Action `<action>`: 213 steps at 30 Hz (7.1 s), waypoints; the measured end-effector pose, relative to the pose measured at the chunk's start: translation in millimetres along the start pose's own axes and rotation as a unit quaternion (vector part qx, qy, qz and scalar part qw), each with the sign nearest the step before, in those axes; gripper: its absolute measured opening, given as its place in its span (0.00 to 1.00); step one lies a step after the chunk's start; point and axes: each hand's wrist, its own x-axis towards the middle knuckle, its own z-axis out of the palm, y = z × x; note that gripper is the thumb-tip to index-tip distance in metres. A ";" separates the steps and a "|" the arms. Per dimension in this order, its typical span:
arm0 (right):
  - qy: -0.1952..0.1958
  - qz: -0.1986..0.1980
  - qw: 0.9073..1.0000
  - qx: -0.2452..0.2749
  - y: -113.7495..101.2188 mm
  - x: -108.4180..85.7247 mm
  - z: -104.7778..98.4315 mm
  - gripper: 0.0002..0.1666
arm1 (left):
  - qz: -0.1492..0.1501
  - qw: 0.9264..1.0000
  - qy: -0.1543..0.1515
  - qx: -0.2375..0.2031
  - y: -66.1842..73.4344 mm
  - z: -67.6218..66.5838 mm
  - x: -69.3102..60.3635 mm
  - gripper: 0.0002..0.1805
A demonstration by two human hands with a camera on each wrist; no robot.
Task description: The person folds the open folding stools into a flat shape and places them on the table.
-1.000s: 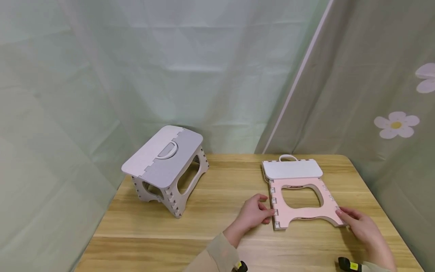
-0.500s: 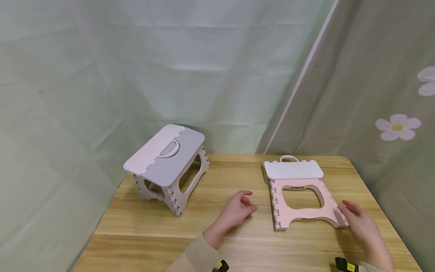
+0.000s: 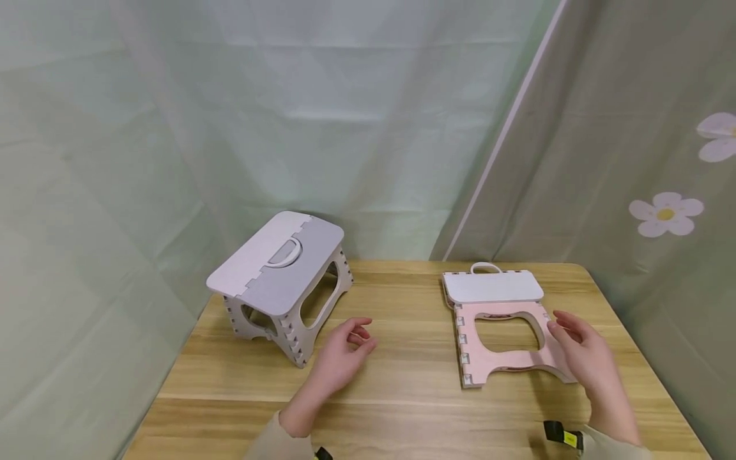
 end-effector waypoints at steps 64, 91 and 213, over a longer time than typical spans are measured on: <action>-0.006 -0.058 0.998 0.038 -27.8 1.2 26.0 0.32 | -0.102 0.954 0.274 -0.069 -46.5 -73.8 -44.4 0.28; -0.029 -0.054 0.997 0.043 -31.7 1.0 25.6 0.33 | -0.128 0.957 0.243 -0.096 -43.7 -85.8 -42.7 0.34; -0.209 -0.179 0.961 0.037 -89.2 -28.3 170.4 0.33 | -0.049 0.993 -0.110 -0.011 -51.3 -96.9 -4.0 0.32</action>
